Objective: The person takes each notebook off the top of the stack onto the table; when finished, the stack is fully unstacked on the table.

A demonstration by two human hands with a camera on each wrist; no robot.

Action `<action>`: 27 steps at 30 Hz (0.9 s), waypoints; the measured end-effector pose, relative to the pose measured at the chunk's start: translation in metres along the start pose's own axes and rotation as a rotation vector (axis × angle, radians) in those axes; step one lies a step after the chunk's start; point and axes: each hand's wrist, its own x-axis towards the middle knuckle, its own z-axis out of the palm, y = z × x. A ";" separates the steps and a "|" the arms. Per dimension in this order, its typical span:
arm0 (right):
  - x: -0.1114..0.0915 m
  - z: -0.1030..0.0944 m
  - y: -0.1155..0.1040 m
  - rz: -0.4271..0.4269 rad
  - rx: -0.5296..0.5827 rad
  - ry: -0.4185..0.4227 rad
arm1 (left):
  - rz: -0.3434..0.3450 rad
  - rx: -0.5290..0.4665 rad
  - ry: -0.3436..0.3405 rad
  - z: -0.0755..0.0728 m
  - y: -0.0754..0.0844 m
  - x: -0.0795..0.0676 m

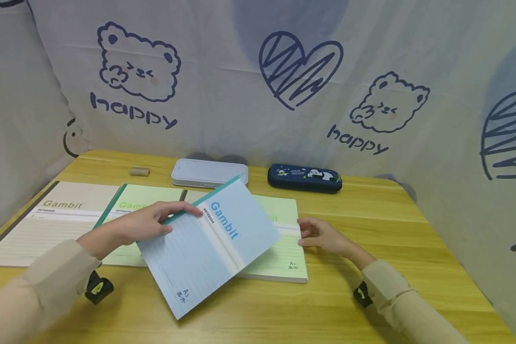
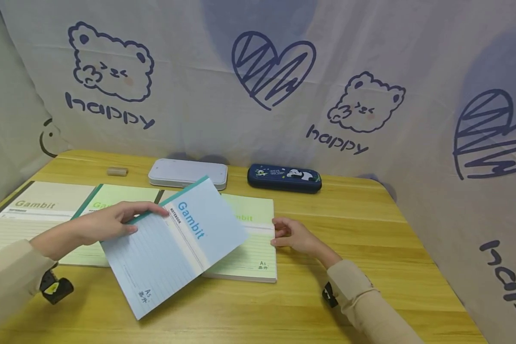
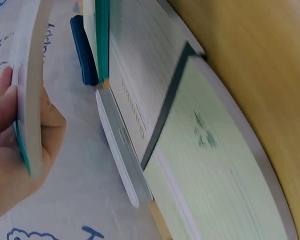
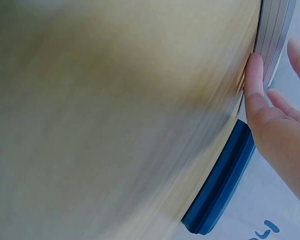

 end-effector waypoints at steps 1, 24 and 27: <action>0.000 0.000 0.000 -0.001 0.000 0.000 | 0.009 -0.001 -0.013 -0.002 -0.001 -0.002; 0.001 0.001 0.001 -0.004 -0.007 0.004 | 0.056 0.043 -0.171 -0.005 -0.021 -0.037; 0.001 0.001 0.000 -0.003 -0.001 0.004 | 0.054 0.061 -0.190 -0.004 -0.024 -0.039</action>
